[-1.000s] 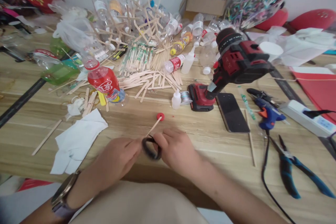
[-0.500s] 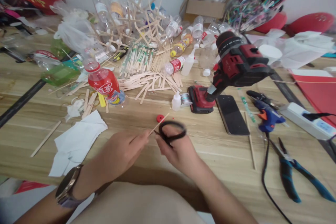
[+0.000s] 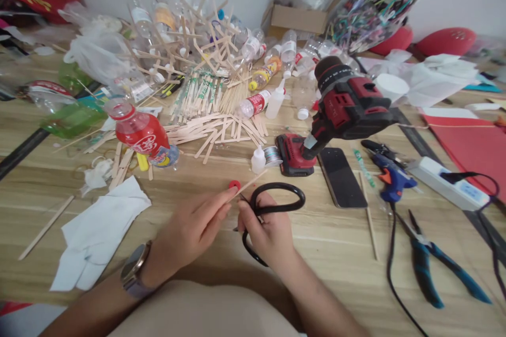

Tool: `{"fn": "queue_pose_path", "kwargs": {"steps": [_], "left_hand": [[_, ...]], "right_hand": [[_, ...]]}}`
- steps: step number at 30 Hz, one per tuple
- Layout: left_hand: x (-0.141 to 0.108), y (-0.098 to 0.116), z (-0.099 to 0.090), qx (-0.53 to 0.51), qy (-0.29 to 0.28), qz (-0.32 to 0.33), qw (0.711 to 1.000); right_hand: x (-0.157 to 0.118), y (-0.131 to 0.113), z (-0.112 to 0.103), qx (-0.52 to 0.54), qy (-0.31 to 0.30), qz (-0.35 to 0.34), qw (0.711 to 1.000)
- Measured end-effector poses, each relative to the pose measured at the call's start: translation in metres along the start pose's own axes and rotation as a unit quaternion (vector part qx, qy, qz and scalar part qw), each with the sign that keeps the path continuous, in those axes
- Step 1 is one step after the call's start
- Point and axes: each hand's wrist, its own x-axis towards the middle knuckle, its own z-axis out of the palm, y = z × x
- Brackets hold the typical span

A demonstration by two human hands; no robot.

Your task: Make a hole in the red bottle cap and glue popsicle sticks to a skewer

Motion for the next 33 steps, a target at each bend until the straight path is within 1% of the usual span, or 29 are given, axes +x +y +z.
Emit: {"fn": "queue_pose_path", "kwargs": {"steps": [1, 3, 6, 7, 8, 9, 10, 12, 14, 15, 16, 17, 18, 19, 21, 22, 23, 24, 25, 26, 28, 29, 30, 31, 32, 33], "left_hand": [[-0.001, -0.001, 0.0, -0.006, 0.003, -0.001, 1.0], [-0.003, -0.002, -0.001, -0.013, 0.004, 0.0, 1.0], [-0.004, -0.003, -0.002, -0.012, 0.005, 0.0, 1.0], [-0.004, -0.003, -0.002, -0.013, 0.005, 0.002, 1.0], [-0.004, -0.003, -0.003, -0.014, 0.005, 0.004, 1.0], [-0.004, -0.003, -0.003, -0.014, 0.004, 0.008, 1.0], [-0.003, -0.003, -0.004, -0.012, 0.004, 0.014, 1.0], [-0.003, -0.003, -0.004, -0.002, 0.006, 0.033, 0.999], [-0.003, -0.004, -0.005, 0.013, 0.007, 0.053, 0.998], [-0.003, -0.004, -0.005, 0.018, 0.008, 0.06, 0.998], [-0.003, -0.005, -0.005, 0.021, 0.006, 0.063, 0.998], [-0.003, -0.005, -0.006, 0.021, 0.004, 0.062, 0.998], [-0.003, -0.006, -0.006, 0.021, 0.002, 0.06, 0.998], [-0.003, -0.006, -0.006, 0.02, 0.001, 0.058, 0.998], [-0.003, -0.006, -0.007, 0.017, -0.001, 0.058, 0.998], [-0.002, -0.006, -0.007, 0.017, -0.004, 0.058, 0.998], [-0.002, -0.007, -0.008, 0.018, -0.006, 0.059, 0.998], [-0.002, -0.007, -0.008, 0.019, -0.009, 0.06, 0.998], [-0.002, -0.007, -0.008, 0.019, -0.01, 0.062, 0.998], [-0.003, -0.007, -0.008, 0.021, -0.01, 0.065, 0.998], [-0.003, -0.007, -0.008, 0.024, -0.003, 0.076, 0.997], [-0.002, -0.007, -0.008, 0.028, -0.002, 0.08, 0.996], [-0.002, -0.007, -0.008, 0.03, -0.005, 0.08, 0.996], [-0.002, -0.007, -0.008, 0.032, -0.009, 0.077, 0.996], [-0.002, -0.007, -0.009, 0.032, -0.013, 0.073, 0.997], [-0.001, -0.007, -0.009, 0.029, -0.015, 0.069, 0.997]], "right_hand": [[0.0, 0.002, 0.0, -0.026, 0.003, -0.021, 0.999], [-0.001, 0.007, 0.0, -0.085, 0.012, -0.084, 0.993], [-0.003, 0.014, -0.002, -0.172, 0.04, -0.18, 0.968], [-0.003, 0.015, -0.002, -0.186, 0.046, -0.197, 0.962], [-0.003, 0.014, -0.003, -0.186, 0.047, -0.199, 0.961], [-0.003, 0.011, -0.003, -0.17, 0.043, -0.185, 0.967], [-0.003, 0.008, -0.003, -0.137, 0.031, -0.155, 0.978], [-0.003, -0.001, -0.003, -0.043, -0.006, -0.064, 0.997], [-0.003, -0.007, -0.003, 0.048, -0.047, 0.018, 0.998], [-0.004, -0.008, -0.003, 0.072, -0.058, 0.038, 0.995], [-0.004, -0.008, -0.003, 0.068, -0.055, 0.039, 0.995], [-0.004, -0.005, -0.003, 0.041, -0.042, 0.016, 0.998], [-0.005, -0.002, -0.003, -0.006, -0.021, -0.026, 0.999], [-0.005, 0.002, -0.004, -0.063, 0.003, -0.079, 0.995], [-0.005, 0.007, -0.005, -0.151, 0.038, -0.175, 0.972], [-0.004, 0.008, -0.005, -0.163, 0.043, -0.192, 0.967], [-0.004, 0.007, -0.005, -0.149, 0.039, -0.181, 0.971], [-0.003, 0.004, -0.005, -0.112, 0.029, -0.142, 0.983], [-0.003, -0.001, -0.004, -0.056, 0.01, -0.086, 0.995], [-0.002, -0.005, -0.004, 0.009, -0.016, -0.023, 1.0], [-0.002, -0.013, -0.003, 0.124, -0.066, 0.08, 0.987], [-0.002, -0.015, -0.002, 0.156, -0.086, 0.104, 0.978], [-0.002, -0.015, -0.002, 0.16, -0.089, 0.109, 0.977], [-0.002, -0.014, -0.001, 0.134, -0.077, 0.092, 0.984], [-0.002, -0.011, -0.002, 0.082, -0.054, 0.05, 0.994], [-0.002, -0.008, -0.002, 0.011, -0.023, -0.012, 1.0]]}}
